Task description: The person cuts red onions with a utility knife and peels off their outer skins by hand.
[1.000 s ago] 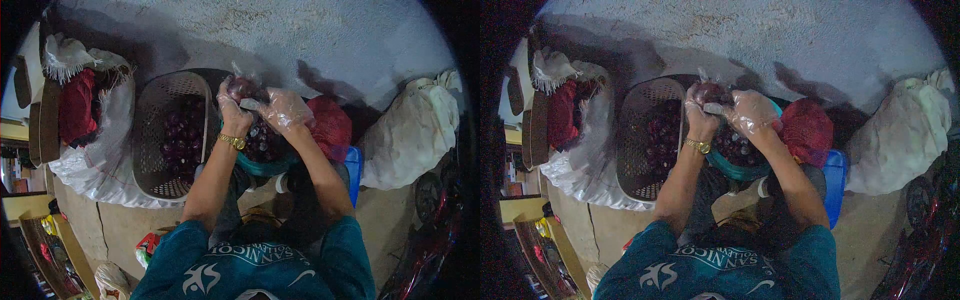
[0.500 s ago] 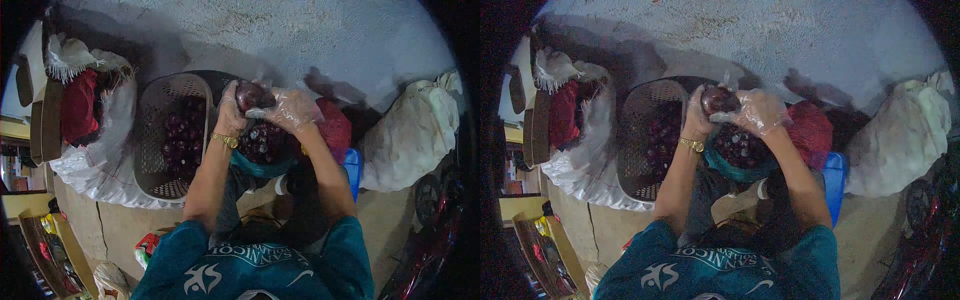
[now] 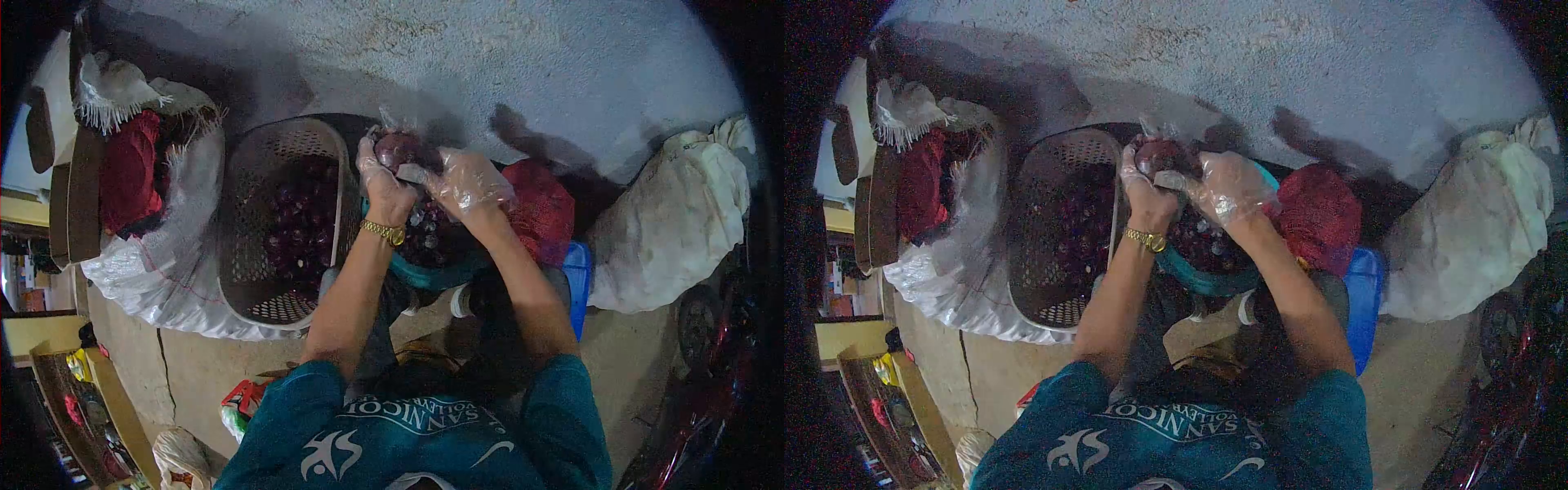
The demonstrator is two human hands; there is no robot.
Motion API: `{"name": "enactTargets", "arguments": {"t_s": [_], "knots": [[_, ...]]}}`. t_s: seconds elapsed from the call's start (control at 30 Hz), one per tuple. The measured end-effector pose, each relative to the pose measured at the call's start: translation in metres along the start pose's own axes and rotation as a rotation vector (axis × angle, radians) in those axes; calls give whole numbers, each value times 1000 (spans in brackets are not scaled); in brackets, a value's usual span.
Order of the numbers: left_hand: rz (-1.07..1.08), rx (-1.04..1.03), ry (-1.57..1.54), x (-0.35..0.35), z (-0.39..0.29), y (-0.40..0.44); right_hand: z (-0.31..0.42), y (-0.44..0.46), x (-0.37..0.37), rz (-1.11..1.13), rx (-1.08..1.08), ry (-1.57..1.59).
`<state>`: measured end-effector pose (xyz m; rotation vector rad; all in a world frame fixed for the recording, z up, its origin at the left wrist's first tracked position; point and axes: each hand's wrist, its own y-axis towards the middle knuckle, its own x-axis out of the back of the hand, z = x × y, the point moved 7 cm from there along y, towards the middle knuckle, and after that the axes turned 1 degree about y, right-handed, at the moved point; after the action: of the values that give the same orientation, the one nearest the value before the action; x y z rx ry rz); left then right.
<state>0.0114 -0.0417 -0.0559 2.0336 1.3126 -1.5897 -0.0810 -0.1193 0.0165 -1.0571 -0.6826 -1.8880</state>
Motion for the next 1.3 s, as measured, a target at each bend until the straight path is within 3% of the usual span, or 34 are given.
{"name": "enactTargets", "arguments": {"t_s": [0.17, 0.23, 0.27, 0.33, 0.47, 0.53, 0.67, 0.73, 0.87, 0.93, 1.13, 1.27, 1.3], "knots": [[-9, -67, 44, -15, -7, -15, -7, -1, 4, -63, -4, 11], [156, -48, 389, -30, -9, -19, -4, -3, 20, -51, 49, 172], [156, -49, 388, -28, -14, -16, -10, -2, 20, -52, 50, 171], [232, 266, 429, -23, -3, -12, -12, -1, 21, -61, 113, -108], [158, 284, 470, -9, -1, -7, -4, -1, 16, 40, 104, -243], [178, 107, 525, -5, -3, -1, -6, 2, 10, -131, 226, -178], [95, 224, 290, 7, 8, 9, -14, 5, -1, -106, 203, -78], [27, 184, 258, 8, 7, 7, -12, 4, -1, -91, 148, -160], [86, 130, 184, 4, 8, 1, -13, 5, -10, -73, 134, -70], [-56, -9, 227, 5, -2, -6, -6, 6, -13, -68, 158, 5], [3, 14, 179, -8, -1, -16, -5, 0, -14, 11, 12, -55], [88, 82, 205, 10, 1, 5, -8, 0, 11, -51, 87, 142], [106, 197, 140, 4, 1, 2, -7, 0, 20, -38, 117, 146]]}}
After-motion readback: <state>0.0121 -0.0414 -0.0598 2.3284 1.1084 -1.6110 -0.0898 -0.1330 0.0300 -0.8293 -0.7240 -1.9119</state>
